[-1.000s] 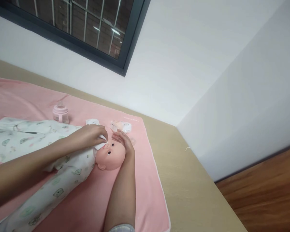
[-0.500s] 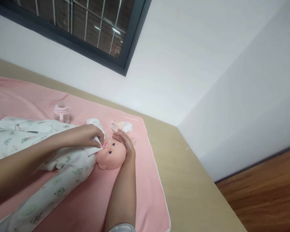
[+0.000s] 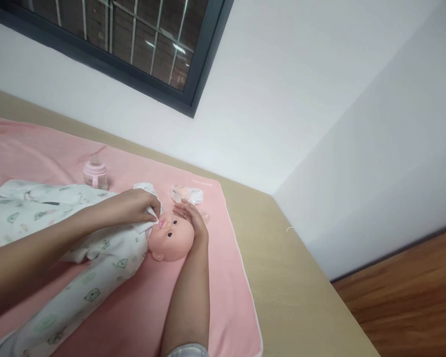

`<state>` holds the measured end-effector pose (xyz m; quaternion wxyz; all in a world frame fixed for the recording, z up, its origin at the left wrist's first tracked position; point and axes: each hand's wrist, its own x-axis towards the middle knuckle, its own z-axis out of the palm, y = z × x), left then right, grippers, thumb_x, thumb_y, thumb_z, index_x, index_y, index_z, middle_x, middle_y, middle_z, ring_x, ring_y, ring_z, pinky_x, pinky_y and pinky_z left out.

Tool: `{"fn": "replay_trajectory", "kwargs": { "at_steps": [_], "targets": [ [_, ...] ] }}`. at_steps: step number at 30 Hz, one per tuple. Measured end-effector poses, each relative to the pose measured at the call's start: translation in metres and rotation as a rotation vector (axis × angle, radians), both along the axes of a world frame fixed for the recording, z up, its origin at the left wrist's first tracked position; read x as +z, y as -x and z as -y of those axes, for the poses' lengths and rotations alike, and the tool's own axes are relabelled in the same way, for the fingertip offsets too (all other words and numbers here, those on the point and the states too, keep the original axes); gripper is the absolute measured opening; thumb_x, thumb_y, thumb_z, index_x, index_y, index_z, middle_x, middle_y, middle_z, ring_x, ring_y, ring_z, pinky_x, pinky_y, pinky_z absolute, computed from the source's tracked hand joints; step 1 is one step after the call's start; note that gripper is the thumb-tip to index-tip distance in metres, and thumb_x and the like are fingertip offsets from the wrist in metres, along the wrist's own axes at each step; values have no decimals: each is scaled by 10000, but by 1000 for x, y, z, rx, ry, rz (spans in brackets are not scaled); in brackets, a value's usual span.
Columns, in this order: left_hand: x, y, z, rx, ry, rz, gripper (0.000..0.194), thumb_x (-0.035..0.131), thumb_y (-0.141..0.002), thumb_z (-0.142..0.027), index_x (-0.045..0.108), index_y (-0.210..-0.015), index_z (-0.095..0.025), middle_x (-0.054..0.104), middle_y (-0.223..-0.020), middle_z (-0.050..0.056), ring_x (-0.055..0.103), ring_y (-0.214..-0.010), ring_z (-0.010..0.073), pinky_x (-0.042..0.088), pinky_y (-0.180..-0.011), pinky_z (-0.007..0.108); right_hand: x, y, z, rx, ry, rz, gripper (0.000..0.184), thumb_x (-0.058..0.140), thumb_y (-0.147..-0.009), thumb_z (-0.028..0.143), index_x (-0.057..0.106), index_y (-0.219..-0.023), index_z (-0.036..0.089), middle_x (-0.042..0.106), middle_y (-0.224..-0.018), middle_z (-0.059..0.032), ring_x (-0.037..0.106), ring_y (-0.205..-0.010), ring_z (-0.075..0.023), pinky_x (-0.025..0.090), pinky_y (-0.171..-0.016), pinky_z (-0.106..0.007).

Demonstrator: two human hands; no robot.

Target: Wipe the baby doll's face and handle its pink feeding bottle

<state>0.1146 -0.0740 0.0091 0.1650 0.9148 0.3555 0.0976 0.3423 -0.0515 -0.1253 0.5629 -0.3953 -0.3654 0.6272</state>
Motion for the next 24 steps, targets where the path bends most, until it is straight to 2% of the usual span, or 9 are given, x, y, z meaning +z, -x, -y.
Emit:
{"fn": "replay_trajectory", "kwargs": {
  "at_steps": [6, 12, 19, 24],
  "targets": [
    [-6, -4, 0, 4, -78, 13, 239, 543, -735, -154, 738, -857, -219, 730, -876, 32, 649, -837, 226, 409, -643, 270, 0, 0, 0, 5, -16, 21, 458, 707, -730, 386, 606, -1154, 244, 691, -1183, -52, 621, -1155, -229, 399, -1088, -433],
    [-13, -9, -5, 1, -104, 80, 197, 574, -739, -187, 744, -828, -229, 729, -883, 37, 653, -856, 243, 411, -643, 271, -6, -4, -5, 45, -34, 12, 436, 704, -730, 388, 597, -1124, 235, 696, -1171, -55, 621, -1154, -238, 388, -1092, -452],
    [-8, -8, -2, 1, -122, 160, 214, 560, -756, -181, 756, -824, -229, 736, -891, 25, 656, -835, 210, 426, -668, 257, -2, -3, -5, 26, -22, 34, 441, 701, -724, 393, 612, -1128, 239, 706, -1140, -42, 616, -1158, -225, 386, -1095, -424],
    [-7, -7, 0, -78, -55, 198, 210, 584, -752, -175, 762, -843, -240, 743, -898, -6, 663, -827, 186, 435, -704, 240, -1, -3, -6, 13, -22, 52, 442, 697, -727, 411, 623, -1128, 238, 716, -1109, -45, 621, -1146, -226, 389, -1088, -427]
  ]
}}
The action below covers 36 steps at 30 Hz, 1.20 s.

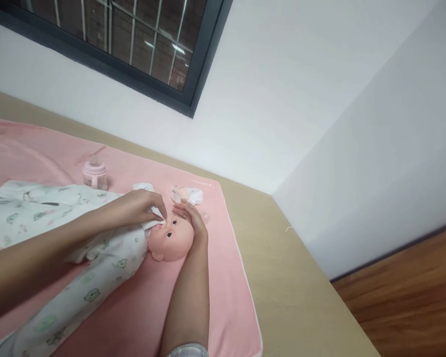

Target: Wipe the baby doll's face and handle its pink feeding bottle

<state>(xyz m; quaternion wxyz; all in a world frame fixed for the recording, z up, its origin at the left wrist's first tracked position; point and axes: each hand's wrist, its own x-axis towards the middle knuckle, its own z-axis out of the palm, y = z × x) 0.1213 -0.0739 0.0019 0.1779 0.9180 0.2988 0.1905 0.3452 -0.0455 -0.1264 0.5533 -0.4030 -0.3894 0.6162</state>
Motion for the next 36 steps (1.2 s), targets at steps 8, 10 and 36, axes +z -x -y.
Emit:
{"fn": "replay_trajectory", "kwargs": {
  "at_steps": [8, 10, 36],
  "targets": [
    [-6, -3, 0, 5, -12, -3, 234, 574, -752, -142, 764, -856, -231, 743, -929, 0, 664, -873, 199, 442, -712, 243, -2, -1, -2, 19, 16, -31, 432, 717, -706, 392, 617, -1098, 240, 711, -1134, -37, 639, -1108, -231, 390, -1086, -442],
    [-7, -3, -1, 16, -20, -14, 236, 562, -757, -143, 759, -855, -228, 742, -951, 7, 661, -897, 209, 448, -715, 248, -1, 1, 0, 5, 8, -22, 426, 715, -707, 396, 624, -1093, 242, 721, -1099, -32, 644, -1090, -227, 395, -1082, -436],
    [-7, 14, -32, 226, 21, 258, 389, 512, -761, -381, 657, -1077, -206, 720, -1010, 61, 656, -972, 273, 483, -859, 360, 136, 31, 50, 349, -335, 794, 334, 626, -823, 471, 726, -1050, 247, 690, -1125, -48, 589, -1118, -204, 422, -1032, -400]
  ]
}}
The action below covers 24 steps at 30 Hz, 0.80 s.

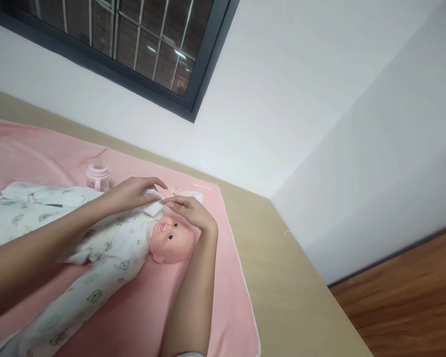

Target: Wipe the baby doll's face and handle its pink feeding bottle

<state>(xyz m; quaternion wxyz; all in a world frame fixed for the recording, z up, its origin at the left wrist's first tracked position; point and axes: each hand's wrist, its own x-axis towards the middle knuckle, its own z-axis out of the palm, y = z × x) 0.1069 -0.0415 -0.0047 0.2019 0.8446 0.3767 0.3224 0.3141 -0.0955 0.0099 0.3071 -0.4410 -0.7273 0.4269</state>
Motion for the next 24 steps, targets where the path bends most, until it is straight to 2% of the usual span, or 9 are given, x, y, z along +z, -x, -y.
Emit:
{"fn": "replay_trajectory", "kwargs": {
  "at_steps": [6, 10, 14, 19, 24],
  "targets": [
    [13, 11, -2, 49, 62, 58, 367, 511, -765, -420, 691, -993, -195, 732, -903, 57, 676, -829, 248, 506, -789, 349, -3, -3, -2, -197, -2, -128, 349, 656, -770, 500, 763, -910, 199, 723, -969, -62, 647, -923, -188, 471, -955, -398],
    [24, 34, -13, 138, 128, 136, 350, 538, -742, -412, 688, -974, -196, 739, -875, 48, 691, -826, 242, 514, -772, 341, -23, -20, -13, -390, -23, -299, 317, 666, -744, 476, 760, -838, 188, 716, -938, -69, 641, -874, -172, 490, -910, -370],
    [31, 59, -23, 217, 133, 182, 356, 558, -733, -420, 682, -972, -187, 740, -902, 56, 686, -876, 250, 509, -778, 345, -49, -30, -31, -570, -72, -503, 316, 687, -711, 429, 736, -935, 212, 695, -1046, -62, 638, -873, -159, 493, -872, -343],
    [35, 81, -28, 277, 153, 250, 346, 593, -729, -442, 680, -971, -210, 737, -897, 34, 682, -893, 238, 499, -705, 303, -83, -27, -51, -563, -12, -657, 454, 720, -667, 368, 673, -1101, 246, 677, -1113, -43, 637, -931, -163, 496, -847, -310],
    [35, 94, -35, 353, 166, 252, 352, 587, -707, -449, 683, -961, -225, 730, -916, 28, 674, -894, 237, 497, -746, 317, -109, -25, -58, -505, 163, -739, 590, 752, -649, 328, 606, -1214, 239, 700, -892, -24, 661, -882, -168, 517, -826, -320]
  ]
}}
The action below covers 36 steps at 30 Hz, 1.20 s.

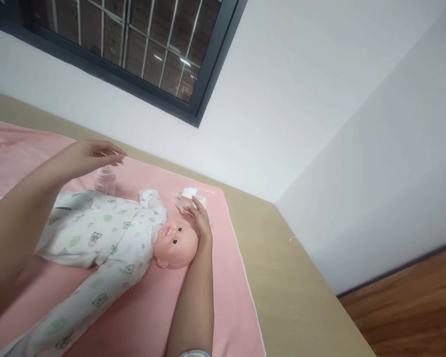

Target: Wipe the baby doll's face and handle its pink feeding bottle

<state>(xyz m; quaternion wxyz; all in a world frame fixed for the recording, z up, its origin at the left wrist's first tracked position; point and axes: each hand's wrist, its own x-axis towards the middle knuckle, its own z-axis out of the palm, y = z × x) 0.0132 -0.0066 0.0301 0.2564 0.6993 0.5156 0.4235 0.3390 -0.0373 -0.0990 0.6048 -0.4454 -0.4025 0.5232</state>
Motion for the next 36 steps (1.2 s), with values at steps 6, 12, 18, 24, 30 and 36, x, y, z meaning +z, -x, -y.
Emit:
{"fn": "replay_trajectory", "kwargs": {
  "at_steps": [6, 12, 18, 24, 30, 36],
  "targets": [
    [-4, 16, -12, 119, 0, -139, 506, 575, -657, -599, 693, -987, -234, 717, -997, 30, 647, -891, 248, 462, -784, 330, -9, -6, 5, 33, 29, -82, 571, 778, -651, 319, 615, -1192, 233, 703, -1026, -40, 682, -913, -183, 515, -955, -397],
    [-23, 38, -41, 113, 35, -211, 695, 540, -582, -618, 667, -1090, -162, 708, -997, 50, 640, -912, 287, 433, -780, 379, -7, -14, 9, 63, 32, -114, 619, 797, -644, 340, 603, -1222, 236, 692, -1116, -54, 686, -980, -211, 489, -1014, -436],
    [-51, 53, -71, 130, 142, -279, 806, 565, -444, -542, 611, -1148, -152, 687, -914, 78, 635, -933, 357, 425, -693, 395, -6, -18, 11, 82, 64, -94, 709, 786, -660, 332, 532, -1320, 290, 680, -1158, -48, 678, -1034, -211, 487, -1004, -424],
    [-72, 62, -83, 113, 222, -352, 843, 560, -315, -549, 616, -1059, -156, 661, -733, 62, 656, -786, 367, 403, -606, 395, -3, -18, 19, 96, 60, -117, 776, 777, -661, 349, 472, -1373, 313, 701, -1057, -43, 661, -1089, -244, 477, -1006, -459],
    [-85, 62, -92, -4, 192, -385, 731, 642, -342, -481, 647, -989, -140, 671, -660, 39, 660, -696, 291, 422, -582, 339, 9, -24, 29, 123, 59, -116, 667, 786, -653, 342, 564, -1279, 284, 688, -986, -30, 667, -1079, -258, 442, -1052, -467],
    [-92, 53, -87, -78, 120, -369, 476, 651, -385, -375, 635, -824, -190, 702, -695, 33, 669, -715, 297, 450, -604, 349, 37, -37, 42, 126, -25, 18, 580, 745, -694, 414, 592, -1233, 265, 635, -1263, -88, 619, -1164, -254, 405, -1086, -453]
  ]
}}
